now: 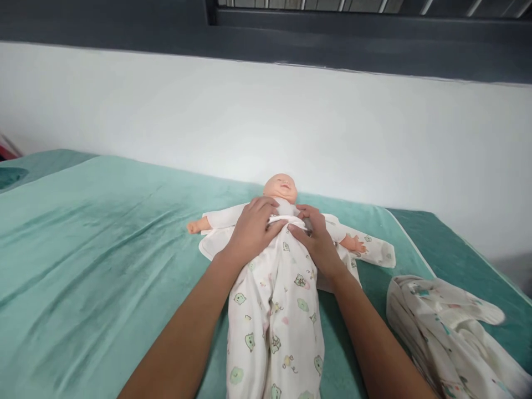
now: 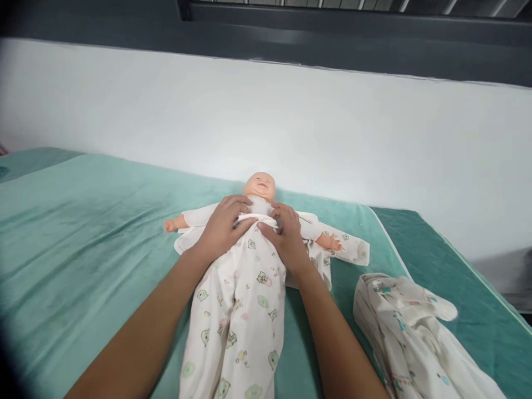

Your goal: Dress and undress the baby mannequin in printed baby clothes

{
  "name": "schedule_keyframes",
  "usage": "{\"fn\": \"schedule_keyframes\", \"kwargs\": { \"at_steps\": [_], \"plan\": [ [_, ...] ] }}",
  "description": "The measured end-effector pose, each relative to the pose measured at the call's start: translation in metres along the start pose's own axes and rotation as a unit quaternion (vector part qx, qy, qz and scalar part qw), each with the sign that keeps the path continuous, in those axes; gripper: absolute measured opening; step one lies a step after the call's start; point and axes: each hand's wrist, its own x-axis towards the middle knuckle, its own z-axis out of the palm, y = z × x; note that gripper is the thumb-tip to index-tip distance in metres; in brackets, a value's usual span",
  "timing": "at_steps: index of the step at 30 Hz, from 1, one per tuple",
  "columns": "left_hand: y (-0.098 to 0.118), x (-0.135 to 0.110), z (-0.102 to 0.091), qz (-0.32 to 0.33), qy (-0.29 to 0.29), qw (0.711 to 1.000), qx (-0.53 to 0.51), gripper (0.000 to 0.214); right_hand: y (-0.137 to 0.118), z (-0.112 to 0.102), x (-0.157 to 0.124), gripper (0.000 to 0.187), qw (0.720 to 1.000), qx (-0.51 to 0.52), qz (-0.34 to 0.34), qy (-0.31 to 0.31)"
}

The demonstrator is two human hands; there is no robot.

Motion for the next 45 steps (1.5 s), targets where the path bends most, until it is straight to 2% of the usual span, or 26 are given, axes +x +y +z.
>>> {"fn": "schedule_keyframes", "kwargs": {
  "at_steps": [2,4,8,11,14,16,18,21,23,25,29,31,33,35,37,40,42,45],
  "plan": [
    [0.001,-0.002,-0.001,0.064,0.016,0.996,0.06,0.023,-0.004,0.001,-0.002,0.022,0.998,-0.007,-0.054,0.045],
    [0.001,-0.004,0.001,0.098,0.049,0.988,0.106,0.032,-0.007,0.002,-0.005,0.027,0.994,-0.015,-0.084,0.068],
    [-0.002,-0.012,0.005,0.095,0.084,0.985,0.113,0.046,-0.008,0.0,-0.014,0.046,0.993,-0.012,-0.093,0.07],
    [-0.007,-0.025,0.001,0.026,0.075,0.994,0.075,0.051,-0.004,-0.004,-0.021,0.052,0.997,-0.025,-0.051,0.045],
    [-0.014,-0.046,-0.009,-0.079,0.034,0.996,0.015,0.052,0.003,-0.013,-0.027,0.052,0.999,0.005,0.031,-0.023],
    [-0.018,-0.061,-0.019,-0.153,-0.006,0.987,-0.037,0.049,0.007,-0.021,-0.034,0.053,0.995,0.023,0.07,-0.072],
    [-0.019,-0.076,-0.03,-0.208,-0.045,0.973,-0.088,0.043,0.008,-0.03,-0.044,0.05,0.99,0.026,0.081,-0.117],
    [-0.015,-0.094,-0.044,-0.234,-0.106,0.955,-0.148,0.038,0.003,-0.036,-0.065,0.039,0.985,0.007,0.09,-0.147],
    [-0.009,-0.104,-0.048,-0.227,-0.129,0.952,-0.161,0.04,-0.004,-0.034,-0.08,0.037,0.988,-0.033,0.089,-0.118],
    [-0.003,-0.111,-0.045,-0.197,-0.109,0.965,-0.134,0.029,-0.012,-0.026,-0.092,0.032,0.993,-0.086,0.058,-0.053],
    [0.003,-0.121,-0.027,-0.115,0.019,0.993,-0.001,0.017,-0.023,-0.008,-0.106,0.016,0.984,-0.152,-0.04,0.09],
    [0.004,-0.124,-0.019,-0.115,0.073,0.989,0.051,0.014,-0.025,-0.003,-0.109,0.014,0.979,-0.15,-0.057,0.128],
    [0.005,-0.125,-0.016,-0.134,0.091,0.985,0.053,0.01,-0.026,0.0,-0.11,0.017,0.982,-0.116,-0.043,0.143],
    [0.006,-0.124,-0.016,-0.136,0.07,0.988,0.006,0.013,-0.024,0.0,-0.112,0.019,0.991,-0.051,-0.006,0.122],
    [0.008,-0.124,-0.02,-0.115,0.043,0.991,-0.057,0.015,-0.022,-0.001,-0.114,0.022,0.996,0.02,0.033,0.075],
    [0.013,-0.131,-0.03,-0.101,0.009,0.985,-0.138,0.007,-0.023,-0.008,-0.121,0.017,0.995,0.078,0.068,0.012],
    [0.017,-0.138,-0.038,-0.12,-0.042,0.975,-0.181,0.022,-0.028,-0.016,-0.128,0.017,0.991,0.096,0.078,-0.044],
    [0.022,-0.149,-0.047,-0.147,-0.105,0.962,-0.204,0.061,-0.038,-0.026,-0.138,0.044,0.98,0.106,0.097,-0.142]
  ]
}}
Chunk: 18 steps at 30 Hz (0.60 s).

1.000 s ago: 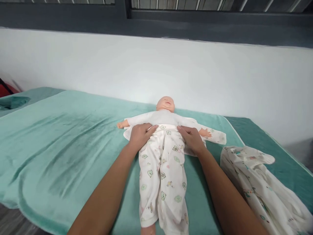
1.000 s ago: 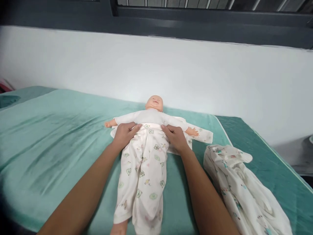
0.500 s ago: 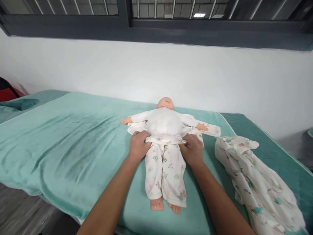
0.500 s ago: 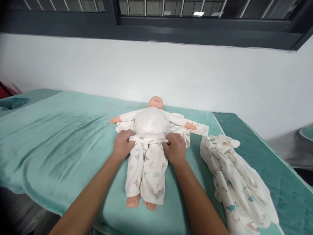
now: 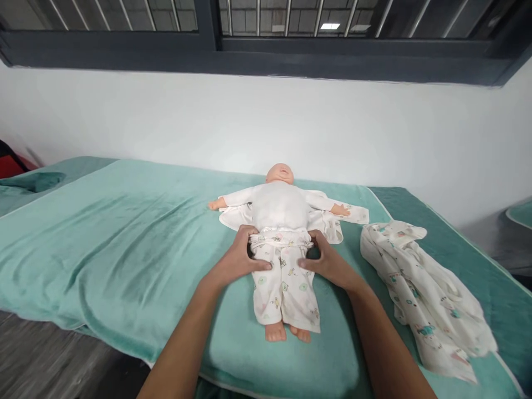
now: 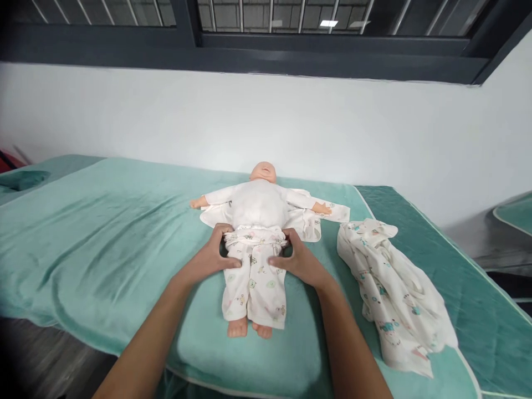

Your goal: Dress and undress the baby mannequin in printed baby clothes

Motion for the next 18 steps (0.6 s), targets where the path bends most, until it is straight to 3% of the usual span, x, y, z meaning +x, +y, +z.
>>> {"fn": "schedule_keyframes", "kwargs": {
  "at_steps": [2,4,7,11,13,15,18],
  "plan": [
    [0.001,-0.006,0.0,0.006,0.004,1.0,0.016,0.06,-0.005,0.002,-0.007,0.052,0.999,-0.02,0.025,-0.004],
    [0.001,-0.009,0.001,0.032,0.019,0.998,0.048,0.045,-0.006,0.009,-0.011,0.039,0.996,-0.069,0.035,0.036],
    [-0.003,-0.01,0.007,0.07,0.036,0.991,0.111,0.03,-0.004,0.024,-0.018,0.029,0.971,-0.179,-0.025,0.157],
    [-0.009,-0.005,0.013,0.082,0.121,0.973,0.178,0.02,-0.002,0.039,-0.022,0.024,0.914,-0.255,-0.101,0.299],
    [-0.008,-0.004,0.014,0.05,0.139,0.971,0.185,0.011,-0.003,0.042,-0.021,0.017,0.922,-0.225,-0.085,0.304],
    [-0.004,-0.006,0.013,0.004,0.113,0.982,0.154,0.008,-0.005,0.041,-0.021,0.009,0.949,-0.156,-0.045,0.27],
    [0.004,-0.02,0.009,-0.045,0.037,0.995,0.081,0.043,-0.012,0.034,-0.027,0.029,0.986,-0.043,0.013,0.162]
  ]
}}
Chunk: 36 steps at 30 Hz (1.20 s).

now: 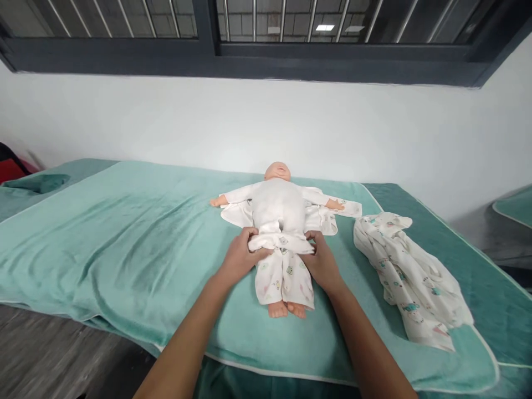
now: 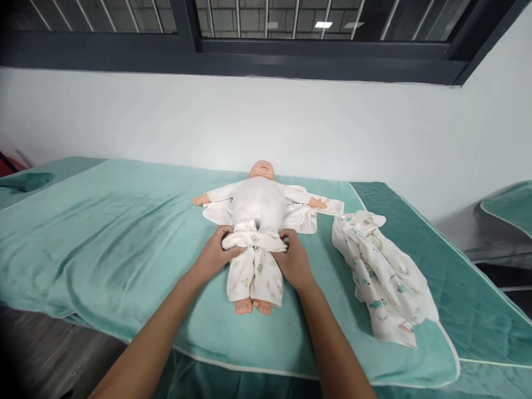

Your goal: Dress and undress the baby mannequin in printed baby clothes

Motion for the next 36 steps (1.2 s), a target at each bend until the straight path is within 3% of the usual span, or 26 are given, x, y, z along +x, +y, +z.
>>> {"fn": "schedule_keyframes", "kwargs": {
  "at_steps": [3,5,7,10,13,15,16,19,22,24,27,30,36],
  "plan": [
    [0.004,-0.017,-0.006,0.008,-0.06,0.998,-0.005,0.066,-0.006,-0.009,-0.009,0.045,0.991,0.037,0.02,-0.126],
    [0.005,-0.025,-0.006,0.036,-0.073,0.997,0.018,0.048,-0.007,-0.009,-0.016,0.037,0.989,0.01,0.007,-0.145],
    [0.005,-0.028,-0.001,0.076,-0.047,0.995,0.046,0.027,-0.005,-0.003,-0.024,0.024,0.995,-0.054,-0.04,-0.079],
    [0.005,-0.028,0.009,0.115,0.048,0.989,0.074,0.023,0.001,0.011,-0.032,0.02,0.977,-0.142,-0.144,0.073],
    [0.008,-0.027,0.014,0.074,0.118,0.988,0.065,0.014,0.001,0.018,-0.035,0.017,0.969,-0.141,-0.144,0.14],
    [0.01,-0.031,0.012,0.026,0.098,0.994,0.031,0.005,-0.003,0.014,-0.035,0.008,0.989,-0.08,-0.087,0.094],
    [0.011,-0.035,0.01,0.013,0.069,0.997,0.008,0.014,-0.006,0.01,-0.036,0.005,0.996,-0.04,-0.06,0.046],
    [0.011,-0.055,0.005,0.05,-0.03,0.998,-0.03,0.065,-0.013,-0.005,-0.043,0.046,0.991,0.058,-0.019,-0.119],
    [0.01,-0.075,0.007,0.119,-0.065,0.99,0.027,0.114,-0.017,-0.017,-0.053,0.089,0.979,0.068,-0.009,-0.194],
    [0.012,-0.082,0.012,0.145,-0.046,0.984,0.091,0.12,-0.019,-0.022,-0.057,0.101,0.978,0.046,-0.006,-0.205],
    [0.017,-0.081,0.018,0.182,-0.013,0.968,0.171,0.104,-0.025,-0.024,-0.059,0.108,0.974,0.004,-0.017,-0.225],
    [0.022,-0.075,0.015,0.203,-0.016,0.951,0.231,0.082,-0.031,-0.021,-0.06,0.096,0.976,-0.053,-0.046,-0.205],
    [0.027,-0.068,0.0,0.202,-0.057,0.945,0.25,0.053,-0.038,-0.012,-0.062,0.036,0.985,-0.097,-0.003,-0.144]
  ]
}}
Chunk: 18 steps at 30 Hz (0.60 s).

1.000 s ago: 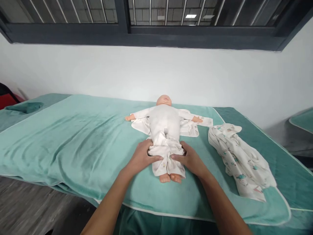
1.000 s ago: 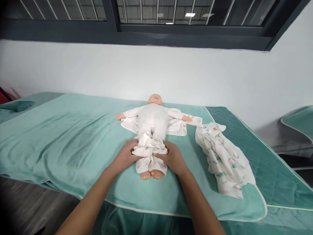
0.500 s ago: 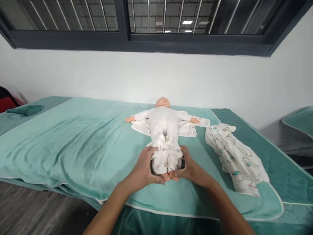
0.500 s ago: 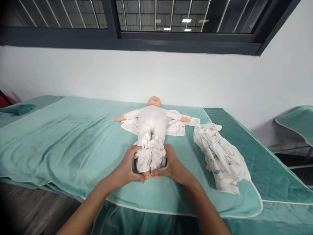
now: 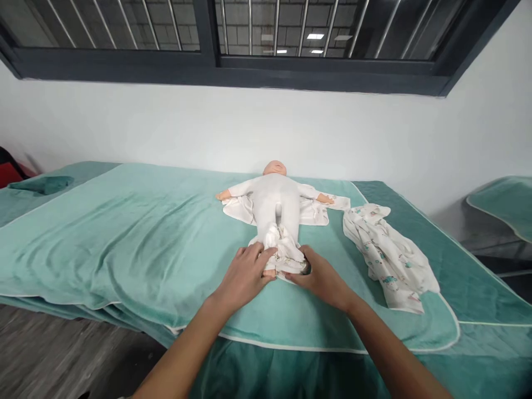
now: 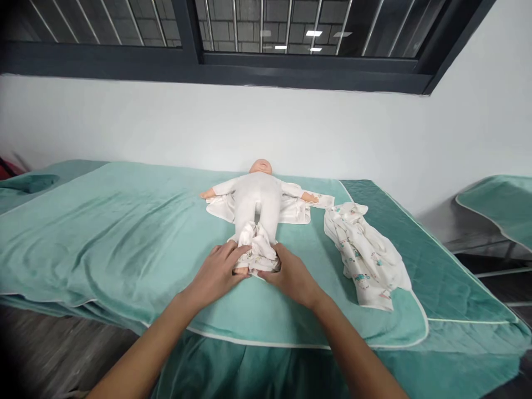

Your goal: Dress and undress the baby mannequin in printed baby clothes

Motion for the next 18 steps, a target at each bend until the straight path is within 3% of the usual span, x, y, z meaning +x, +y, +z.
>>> {"fn": "schedule_keyframes", "kwargs": {
  "at_steps": [3,6,9,12,14,18],
  "plan": [
    [0.004,0.001,-0.011,-0.017,-0.022,0.998,-0.059,0.04,-0.006,-0.002,0.0,0.029,0.999,-0.014,0.031,0.012],
    [0.011,0.002,-0.024,-0.089,-0.041,0.983,-0.153,0.028,-0.017,-0.011,0.0,0.025,0.998,0.036,0.059,-0.002],
    [0.015,0.004,-0.041,-0.16,-0.087,0.948,-0.261,0.029,-0.032,-0.025,0.0,0.024,0.975,0.17,0.098,-0.104],
    [0.013,0.009,-0.063,-0.153,-0.157,0.901,-0.373,0.03,-0.052,-0.042,0.005,0.034,0.93,0.26,0.149,-0.211],
    [0.009,0.014,-0.083,-0.139,-0.207,0.879,-0.406,0.031,-0.064,-0.053,0.011,0.038,0.918,0.268,0.163,-0.243],
    [0.0,0.03,-0.131,-0.079,-0.31,0.87,-0.375,0.033,-0.085,-0.075,0.028,0.04,0.94,0.182,0.105,-0.267]
  ]
}}
